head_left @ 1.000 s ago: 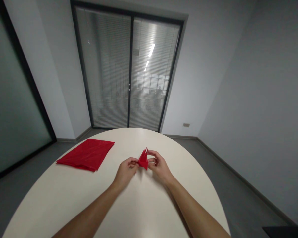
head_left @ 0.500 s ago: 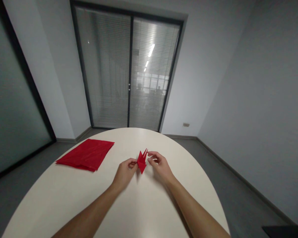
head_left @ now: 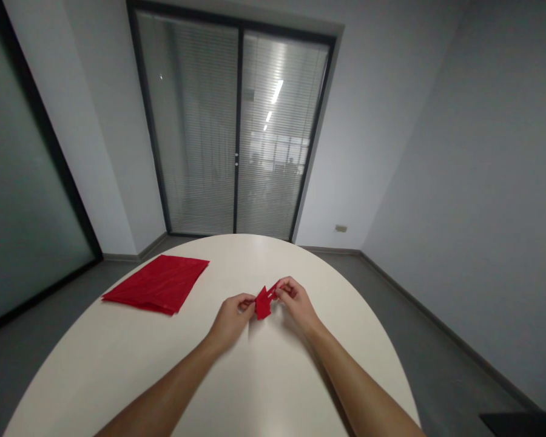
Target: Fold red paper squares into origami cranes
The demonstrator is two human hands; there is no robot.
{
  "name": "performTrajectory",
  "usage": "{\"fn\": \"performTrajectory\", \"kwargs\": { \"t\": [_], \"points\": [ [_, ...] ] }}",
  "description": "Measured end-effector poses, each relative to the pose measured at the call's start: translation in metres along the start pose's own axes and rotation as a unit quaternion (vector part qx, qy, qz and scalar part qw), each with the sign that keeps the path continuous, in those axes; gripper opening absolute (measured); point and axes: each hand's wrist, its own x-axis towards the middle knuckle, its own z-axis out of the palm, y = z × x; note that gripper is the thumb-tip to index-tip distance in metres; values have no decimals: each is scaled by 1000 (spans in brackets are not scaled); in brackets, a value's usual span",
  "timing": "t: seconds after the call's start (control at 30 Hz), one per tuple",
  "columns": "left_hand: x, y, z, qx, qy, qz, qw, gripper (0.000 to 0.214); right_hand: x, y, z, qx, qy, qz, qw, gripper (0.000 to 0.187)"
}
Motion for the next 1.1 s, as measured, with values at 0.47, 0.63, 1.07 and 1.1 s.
{"fn": "performTrajectory", "kwargs": {
  "t": [0.47, 0.63, 1.07, 1.1],
  "points": [
    [0, 3, 2, -75, -35, -45, 996, 34, 1, -2, -9, -23, -7, 13, 1000, 37],
    [2, 2, 1, -87, -2, -75, 993, 36, -1, -3, -13, -34, -26, 5, 999, 36],
    [1, 3, -1, -71, 12, -57, 996, 38, -2, 2, -19, -96, -20, -2, 995, 33],
    [1, 2, -1, -68, 15, -51, 996, 37, -2, 2, -18, -96, -20, 0, 995, 34]
  ]
}}
